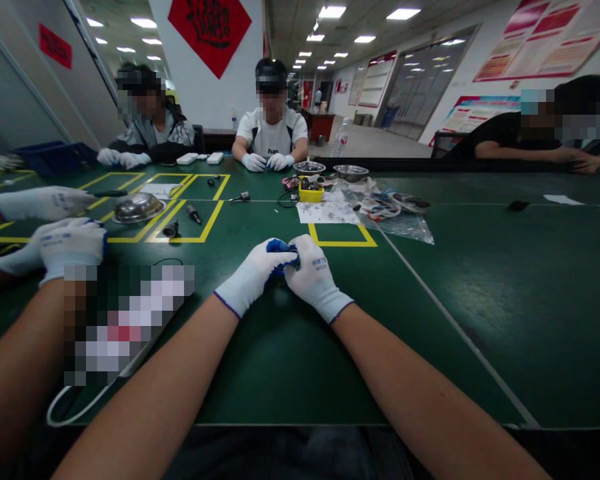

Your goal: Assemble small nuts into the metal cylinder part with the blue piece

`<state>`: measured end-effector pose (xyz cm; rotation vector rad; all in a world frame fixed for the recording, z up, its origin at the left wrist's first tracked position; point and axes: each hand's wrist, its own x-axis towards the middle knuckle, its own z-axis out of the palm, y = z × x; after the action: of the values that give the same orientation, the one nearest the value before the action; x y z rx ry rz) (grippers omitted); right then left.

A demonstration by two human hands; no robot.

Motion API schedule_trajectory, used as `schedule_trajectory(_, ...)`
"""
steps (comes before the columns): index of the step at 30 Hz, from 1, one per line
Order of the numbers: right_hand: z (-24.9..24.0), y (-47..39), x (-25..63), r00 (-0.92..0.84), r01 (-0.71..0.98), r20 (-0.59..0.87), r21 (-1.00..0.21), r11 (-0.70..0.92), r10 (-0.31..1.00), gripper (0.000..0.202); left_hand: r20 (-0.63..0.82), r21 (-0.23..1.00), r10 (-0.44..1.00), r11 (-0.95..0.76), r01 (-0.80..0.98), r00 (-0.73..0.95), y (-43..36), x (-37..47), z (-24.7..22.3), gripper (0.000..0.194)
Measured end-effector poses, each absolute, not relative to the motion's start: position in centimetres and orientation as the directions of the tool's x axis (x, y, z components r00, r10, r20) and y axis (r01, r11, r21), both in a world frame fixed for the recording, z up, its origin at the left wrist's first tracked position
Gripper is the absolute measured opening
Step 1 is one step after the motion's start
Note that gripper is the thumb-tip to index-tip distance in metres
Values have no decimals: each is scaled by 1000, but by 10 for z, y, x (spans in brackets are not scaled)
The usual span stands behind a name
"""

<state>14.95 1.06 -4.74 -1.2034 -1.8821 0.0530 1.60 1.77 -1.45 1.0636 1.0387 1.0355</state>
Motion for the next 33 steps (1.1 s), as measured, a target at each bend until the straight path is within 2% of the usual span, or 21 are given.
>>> schedule_trajectory(7,-46,10,149,-155,706,631,-467,532,760,17,-220,940,952,265,-213,213,21,18,-16,23)
schedule_trajectory(11,-46,10,148,-131,691,618,-504,518,775,16,-203,940,951,255,-225,232,20,17,-14,25)
schedule_trajectory(21,-46,10,148,-134,669,645,-501,549,752,17,-146,958,961,197,-209,237,19,15,-16,27)
schedule_trajectory(33,-46,9,146,-100,608,639,-567,556,762,17,-173,949,961,221,-225,214,19,18,-16,27)
